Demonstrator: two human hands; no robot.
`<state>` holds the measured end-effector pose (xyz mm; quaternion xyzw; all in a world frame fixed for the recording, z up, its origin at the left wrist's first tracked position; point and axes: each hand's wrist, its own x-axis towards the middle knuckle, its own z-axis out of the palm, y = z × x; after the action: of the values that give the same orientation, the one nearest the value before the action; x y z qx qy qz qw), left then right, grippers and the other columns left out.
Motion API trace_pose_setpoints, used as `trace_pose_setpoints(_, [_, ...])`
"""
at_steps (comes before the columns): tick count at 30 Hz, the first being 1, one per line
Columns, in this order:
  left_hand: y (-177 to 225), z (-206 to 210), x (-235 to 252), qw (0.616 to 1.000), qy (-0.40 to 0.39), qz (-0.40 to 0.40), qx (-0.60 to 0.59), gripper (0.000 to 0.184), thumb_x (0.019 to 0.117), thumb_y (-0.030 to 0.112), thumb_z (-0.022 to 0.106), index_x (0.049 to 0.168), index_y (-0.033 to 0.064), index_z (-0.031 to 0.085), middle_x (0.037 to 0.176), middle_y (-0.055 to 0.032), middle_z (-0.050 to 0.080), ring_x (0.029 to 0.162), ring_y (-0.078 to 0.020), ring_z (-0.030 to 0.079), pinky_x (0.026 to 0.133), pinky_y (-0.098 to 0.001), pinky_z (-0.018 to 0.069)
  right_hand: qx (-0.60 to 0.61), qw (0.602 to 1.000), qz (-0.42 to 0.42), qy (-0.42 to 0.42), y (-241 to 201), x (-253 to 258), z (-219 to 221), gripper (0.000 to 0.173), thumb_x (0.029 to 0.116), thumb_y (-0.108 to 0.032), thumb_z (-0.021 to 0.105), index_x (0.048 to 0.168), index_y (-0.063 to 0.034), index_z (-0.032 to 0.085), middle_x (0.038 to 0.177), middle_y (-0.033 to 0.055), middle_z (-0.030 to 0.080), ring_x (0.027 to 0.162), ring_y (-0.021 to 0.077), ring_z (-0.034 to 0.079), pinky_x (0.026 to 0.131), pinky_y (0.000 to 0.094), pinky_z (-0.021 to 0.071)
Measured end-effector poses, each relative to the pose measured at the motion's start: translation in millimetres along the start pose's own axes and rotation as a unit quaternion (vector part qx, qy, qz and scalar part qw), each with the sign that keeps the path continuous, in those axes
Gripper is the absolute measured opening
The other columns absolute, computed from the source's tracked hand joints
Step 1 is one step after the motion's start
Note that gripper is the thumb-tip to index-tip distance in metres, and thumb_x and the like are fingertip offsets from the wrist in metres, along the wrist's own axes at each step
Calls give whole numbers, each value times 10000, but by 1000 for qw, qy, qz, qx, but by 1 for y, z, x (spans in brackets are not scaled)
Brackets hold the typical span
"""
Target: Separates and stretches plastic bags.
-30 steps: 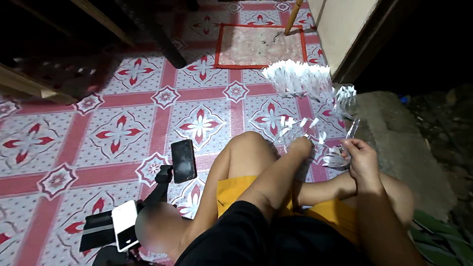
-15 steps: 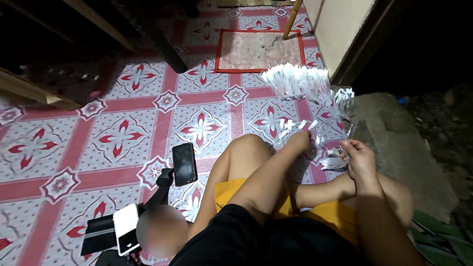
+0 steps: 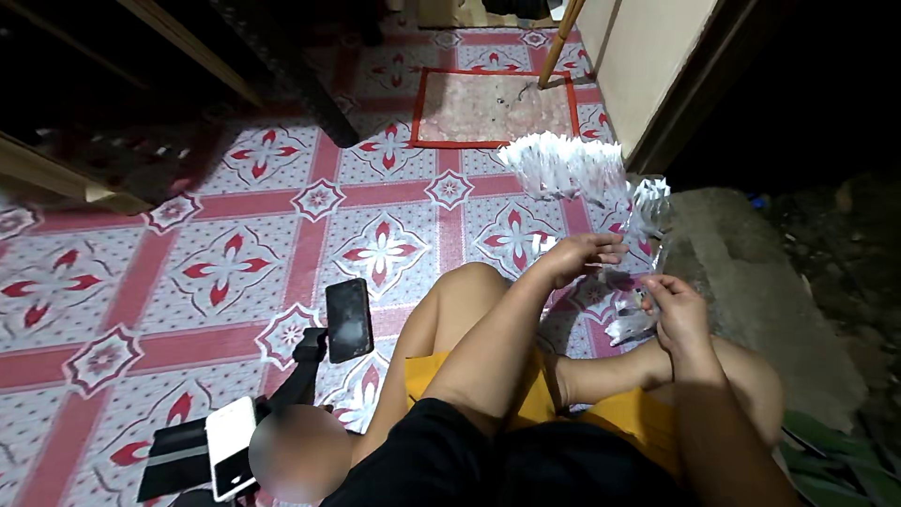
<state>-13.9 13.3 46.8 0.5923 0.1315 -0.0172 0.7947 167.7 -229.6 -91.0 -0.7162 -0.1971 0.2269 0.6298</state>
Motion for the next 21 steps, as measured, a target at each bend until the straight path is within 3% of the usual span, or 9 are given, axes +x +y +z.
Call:
trace_pose_setpoints(2, [4,2,-2,999,5,40,28,508,989,-53,401,1479,36,502,1384,-101,633,1178,-161,637,955,-361,527,2,1000,-8,-5,-4,-1,3,225,958,-221,720,1110,-55,708,892,81,692,668,154,629,604,322,568])
trace_pose_setpoints(5, [4,10,-3,981,72,112,140,370,1000,42,620,1368,2,612,1245,-106,717,1077,-118,700,964,-321,558,4,1000,-14,-12,-12,-4,7,219,953,-228,730,1102,-67,721,869,75,693,664,150,624,612,316,563])
trace_pose_setpoints(7, [8,12,-6,968,107,132,185,314,1006,124,650,1302,17,668,1152,-103,736,1003,-118,703,953,-335,555,5,1000,-19,-15,-13,-5,9,210,958,-218,723,1099,-62,718,883,79,693,665,148,625,605,312,563])
trace_pose_setpoints(10, [9,12,-8,945,141,178,237,236,1008,183,655,1189,50,727,1025,-74,738,875,-106,693,851,-327,576,13,1000,-21,-20,-12,-6,10,204,964,-209,714,1099,-56,719,887,87,692,662,151,623,597,313,561])
trace_pose_setpoints(13, [4,10,-6,901,184,266,290,183,965,221,706,1059,85,785,1000,-80,689,948,-165,638,867,-368,531,14,999,-26,-23,-15,-8,12,200,962,-206,718,1100,-61,722,892,89,693,657,150,622,584,313,561])
trace_pose_setpoints(15, [5,11,-6,897,187,280,287,213,1001,222,655,1085,71,779,1126,-110,681,1098,-206,624,972,-411,509,15,999,-30,-26,-19,-10,13,198,963,-198,715,1101,-57,725,899,87,694,654,145,620,577,304,558])
trace_pose_setpoints(17, [6,12,-6,922,165,259,235,269,1069,175,524,1158,13,719,1207,-114,682,1143,-169,634,1010,-381,511,18,999,-35,-32,-25,-12,15,198,969,-190,706,1108,-50,719,894,86,690,646,144,618,574,303,560])
trace_pose_setpoints(19, [1,15,-2,952,156,230,126,326,1114,171,387,1227,-27,620,1055,-78,702,937,-107,682,891,-332,573,29,998,-39,-38,-32,-16,19,188,971,-181,701,1098,-42,717,876,87,687,634,142,614,571,303,559])
trace_pose_setpoints(21, [-6,18,4,964,146,222,25,358,1122,212,309,1283,7,554,799,-22,570,678,-104,585,684,-308,552,40,997,-43,-44,-37,-19,21,186,974,-176,697,1098,-37,714,886,92,689,635,138,615,569,296,557])
